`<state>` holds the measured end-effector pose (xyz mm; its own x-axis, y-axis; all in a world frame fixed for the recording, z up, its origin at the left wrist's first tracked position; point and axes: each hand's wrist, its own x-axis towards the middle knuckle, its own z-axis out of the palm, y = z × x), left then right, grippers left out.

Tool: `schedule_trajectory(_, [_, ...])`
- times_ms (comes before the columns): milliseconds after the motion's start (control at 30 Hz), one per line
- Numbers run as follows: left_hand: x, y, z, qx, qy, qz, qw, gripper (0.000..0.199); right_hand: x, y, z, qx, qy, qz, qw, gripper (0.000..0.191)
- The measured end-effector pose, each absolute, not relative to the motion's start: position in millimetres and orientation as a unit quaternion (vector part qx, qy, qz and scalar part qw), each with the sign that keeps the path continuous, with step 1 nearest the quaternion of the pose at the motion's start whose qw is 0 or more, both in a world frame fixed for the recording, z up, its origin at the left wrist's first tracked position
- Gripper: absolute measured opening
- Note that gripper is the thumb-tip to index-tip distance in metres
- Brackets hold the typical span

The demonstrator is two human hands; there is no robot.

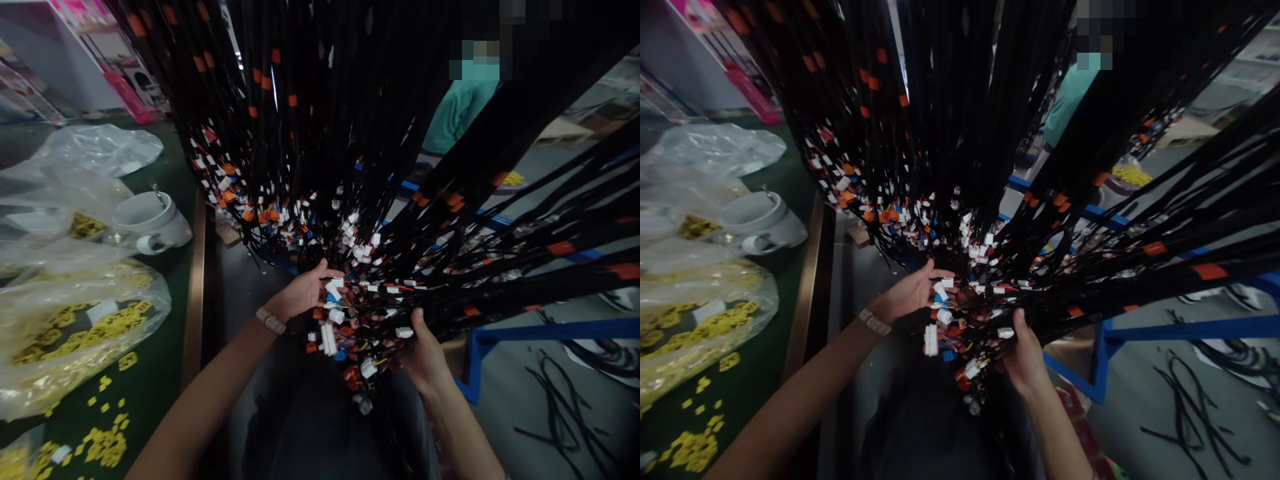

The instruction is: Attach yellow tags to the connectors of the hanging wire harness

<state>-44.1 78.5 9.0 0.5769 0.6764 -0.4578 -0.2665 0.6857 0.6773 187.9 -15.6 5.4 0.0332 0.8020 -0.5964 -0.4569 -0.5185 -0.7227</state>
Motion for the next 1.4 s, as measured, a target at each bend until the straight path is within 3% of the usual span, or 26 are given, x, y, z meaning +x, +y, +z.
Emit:
schedule_trajectory(233, [-42.4, 75.3, 9.5, 0.291, 0.363, 0.286, 0.838, 0.062, 179.8, -17.1, 7.4, -0.52, -0.152, 0.642, 0.543, 0.043])
schedule_trajectory(400, [-41.5, 74.6, 11.5, 0.297, 0.363, 0.275, 0.839, 0.064, 180.9, -20.5, 3.9, -0.507, -0.188, 0.632, 0.555, 0.042])
schedule_trajectory(1033, [-36.2, 72.5, 12.6, 0.286, 0.381, 0.261, 0.84, 0.062, 194.2, -31.2, 5.2, -0.431, -0.175, 0.734, 0.494, 0.038])
schedule_trajectory(1400, [-27.5, 63.4, 0.7, 0.318, 0.377, 0.223, 0.841, 0.046, 197.7, -37.1, 12.0, -0.417, -0.187, 0.748, 0.481, 0.045])
